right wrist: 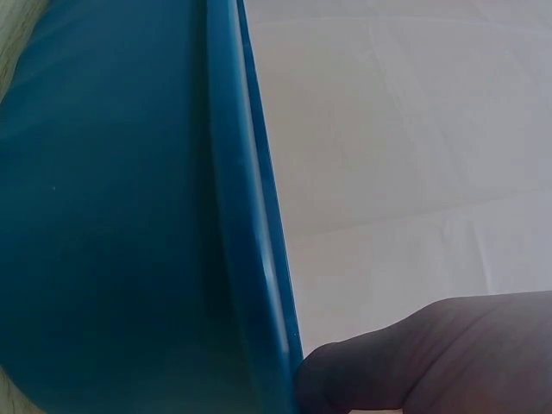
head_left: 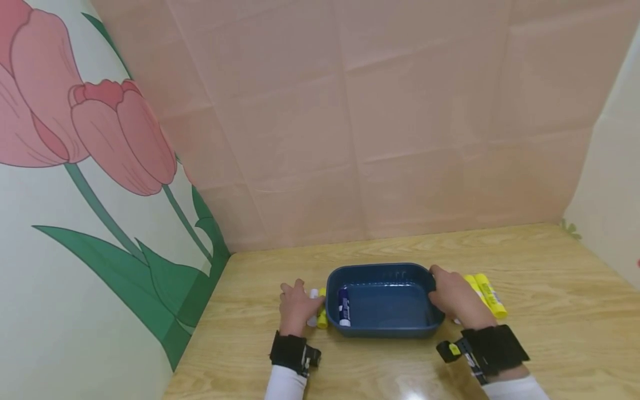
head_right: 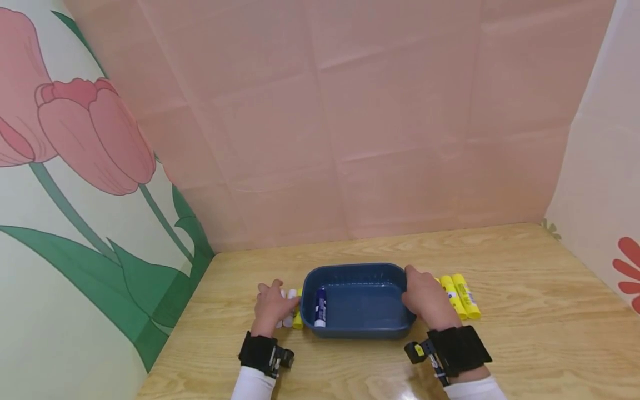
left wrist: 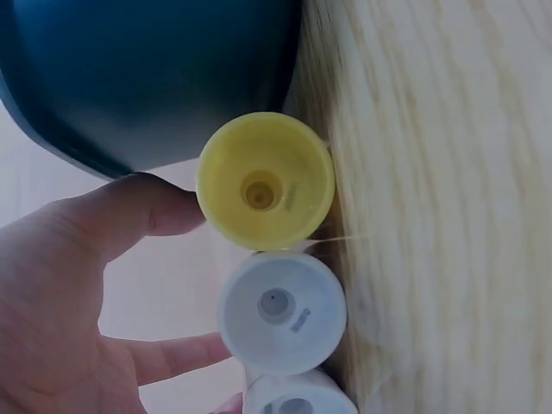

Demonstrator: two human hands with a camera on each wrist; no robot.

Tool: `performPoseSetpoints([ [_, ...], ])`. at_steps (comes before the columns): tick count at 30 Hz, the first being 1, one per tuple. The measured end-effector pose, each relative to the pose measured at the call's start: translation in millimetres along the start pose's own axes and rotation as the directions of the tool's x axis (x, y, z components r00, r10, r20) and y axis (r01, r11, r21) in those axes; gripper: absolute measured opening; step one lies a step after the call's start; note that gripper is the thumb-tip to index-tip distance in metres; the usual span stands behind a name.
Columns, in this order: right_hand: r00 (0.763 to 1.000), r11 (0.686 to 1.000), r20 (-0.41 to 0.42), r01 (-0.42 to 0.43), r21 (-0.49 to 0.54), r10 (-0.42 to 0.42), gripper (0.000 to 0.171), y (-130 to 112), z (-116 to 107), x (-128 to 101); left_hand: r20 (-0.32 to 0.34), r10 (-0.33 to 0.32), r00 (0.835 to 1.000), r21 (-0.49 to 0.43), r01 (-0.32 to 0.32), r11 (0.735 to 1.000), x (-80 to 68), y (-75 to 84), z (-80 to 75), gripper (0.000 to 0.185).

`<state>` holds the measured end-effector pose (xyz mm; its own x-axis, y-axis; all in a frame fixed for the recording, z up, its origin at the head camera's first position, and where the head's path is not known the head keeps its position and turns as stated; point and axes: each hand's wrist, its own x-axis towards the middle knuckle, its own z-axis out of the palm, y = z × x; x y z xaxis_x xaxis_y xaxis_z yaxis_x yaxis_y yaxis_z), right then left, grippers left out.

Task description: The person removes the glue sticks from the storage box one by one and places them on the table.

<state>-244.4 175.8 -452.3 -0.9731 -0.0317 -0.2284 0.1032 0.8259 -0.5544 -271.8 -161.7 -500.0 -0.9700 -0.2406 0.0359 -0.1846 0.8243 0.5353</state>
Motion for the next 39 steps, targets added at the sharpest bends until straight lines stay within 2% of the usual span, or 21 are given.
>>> performPoseSetpoints([
  [10, 1.000, 1.000, 0.007, 0.000, 0.001, 0.000, 0.062, -1.2, -0.4, -0.2, 0.034, -0.002, 0.999, 0.055, 0.000, 0.998, 0.5, 0.1, 4.1, 0.083],
  [17, 1.000, 1.000, 0.000, 0.001, -0.004, -0.001, 0.061, -0.8, 0.2, 0.4, 0.040, -0.015, 0.999, 0.032, 0.014, 0.999, -0.6, -0.3, 2.0, 0.082],
  [26, 1.000, 1.000, 0.010, -0.012, 0.008, 0.012, 0.062, -0.4, 0.8, -0.5, 0.045, -0.025, 0.999, 0.047, 0.022, 0.999, -0.1, -0.8, 2.7, 0.082],
  [39, 1.000, 1.000, -0.006, 0.010, 0.003, -0.010, 0.062, 0.4, 0.9, 0.1, 0.061, -0.021, 0.998, 0.033, 0.019, 0.999, 1.9, -0.6, 1.4, 0.080],
])
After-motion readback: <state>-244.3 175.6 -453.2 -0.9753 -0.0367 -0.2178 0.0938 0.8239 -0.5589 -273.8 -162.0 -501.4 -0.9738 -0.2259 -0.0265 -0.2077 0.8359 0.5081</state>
